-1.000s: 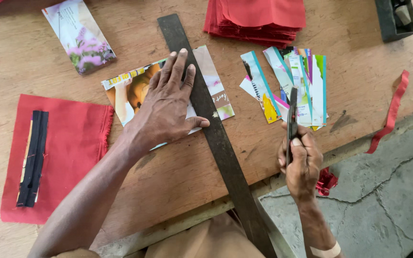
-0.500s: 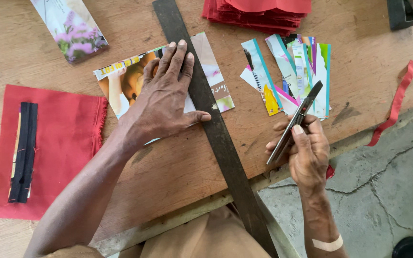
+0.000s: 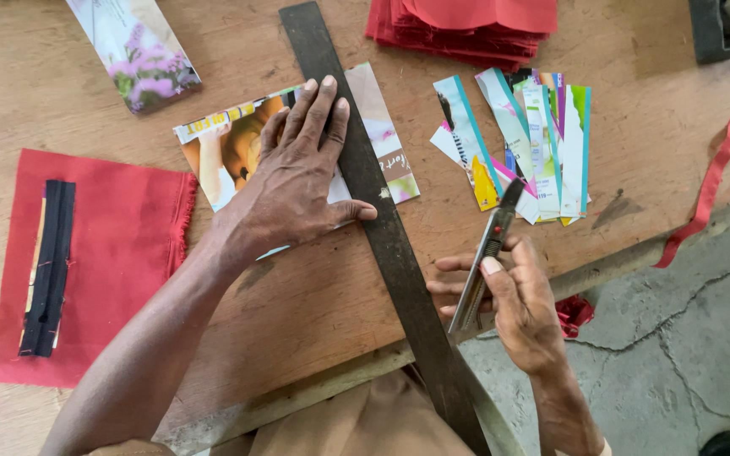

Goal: The person uses a utility knife and a long metal ruler to cut magazine pages into narrow strips on a wooden workshop table.

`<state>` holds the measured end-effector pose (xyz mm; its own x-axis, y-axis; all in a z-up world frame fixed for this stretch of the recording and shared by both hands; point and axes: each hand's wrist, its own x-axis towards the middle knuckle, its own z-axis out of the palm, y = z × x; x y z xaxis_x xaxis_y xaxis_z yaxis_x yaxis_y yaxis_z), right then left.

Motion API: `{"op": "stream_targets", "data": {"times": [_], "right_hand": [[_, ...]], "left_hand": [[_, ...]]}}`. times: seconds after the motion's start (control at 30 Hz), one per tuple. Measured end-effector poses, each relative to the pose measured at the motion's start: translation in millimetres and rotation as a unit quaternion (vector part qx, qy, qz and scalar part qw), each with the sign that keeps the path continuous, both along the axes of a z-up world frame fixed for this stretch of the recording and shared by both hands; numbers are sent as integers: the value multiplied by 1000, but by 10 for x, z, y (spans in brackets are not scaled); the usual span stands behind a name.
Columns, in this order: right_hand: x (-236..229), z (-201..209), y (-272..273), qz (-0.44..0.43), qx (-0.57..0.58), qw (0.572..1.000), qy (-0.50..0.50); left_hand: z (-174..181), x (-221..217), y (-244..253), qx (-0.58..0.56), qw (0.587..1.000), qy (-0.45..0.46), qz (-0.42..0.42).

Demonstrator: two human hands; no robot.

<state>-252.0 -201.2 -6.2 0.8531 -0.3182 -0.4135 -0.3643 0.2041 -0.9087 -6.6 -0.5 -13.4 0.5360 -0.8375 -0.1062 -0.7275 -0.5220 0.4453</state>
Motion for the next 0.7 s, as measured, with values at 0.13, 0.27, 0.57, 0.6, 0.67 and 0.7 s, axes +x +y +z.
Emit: {"op": "stream_targets", "data": {"times": [0.13, 0.27, 0.57, 0.6, 0.67, 0.7], "right_hand": [[17, 10, -18, 12, 6, 1000, 15], [45, -13, -35, 13, 12, 999, 32], [251, 179, 21, 54, -181, 982, -28], [344, 239, 23, 50, -222, 973, 22], [652, 328, 32, 61, -266, 958, 88], [864, 335, 48, 74, -268, 954, 111]], "left_hand": [[-8, -7, -12, 12, 1000, -1, 0], [-4, 2, -4, 4, 1000, -2, -1], [4, 0, -49, 33, 999, -7, 10], [19, -3, -62, 39, 999, -6, 11], [64, -3, -84, 47, 999, -1, 16], [80, -14, -97, 51, 999, 4, 16]]}}
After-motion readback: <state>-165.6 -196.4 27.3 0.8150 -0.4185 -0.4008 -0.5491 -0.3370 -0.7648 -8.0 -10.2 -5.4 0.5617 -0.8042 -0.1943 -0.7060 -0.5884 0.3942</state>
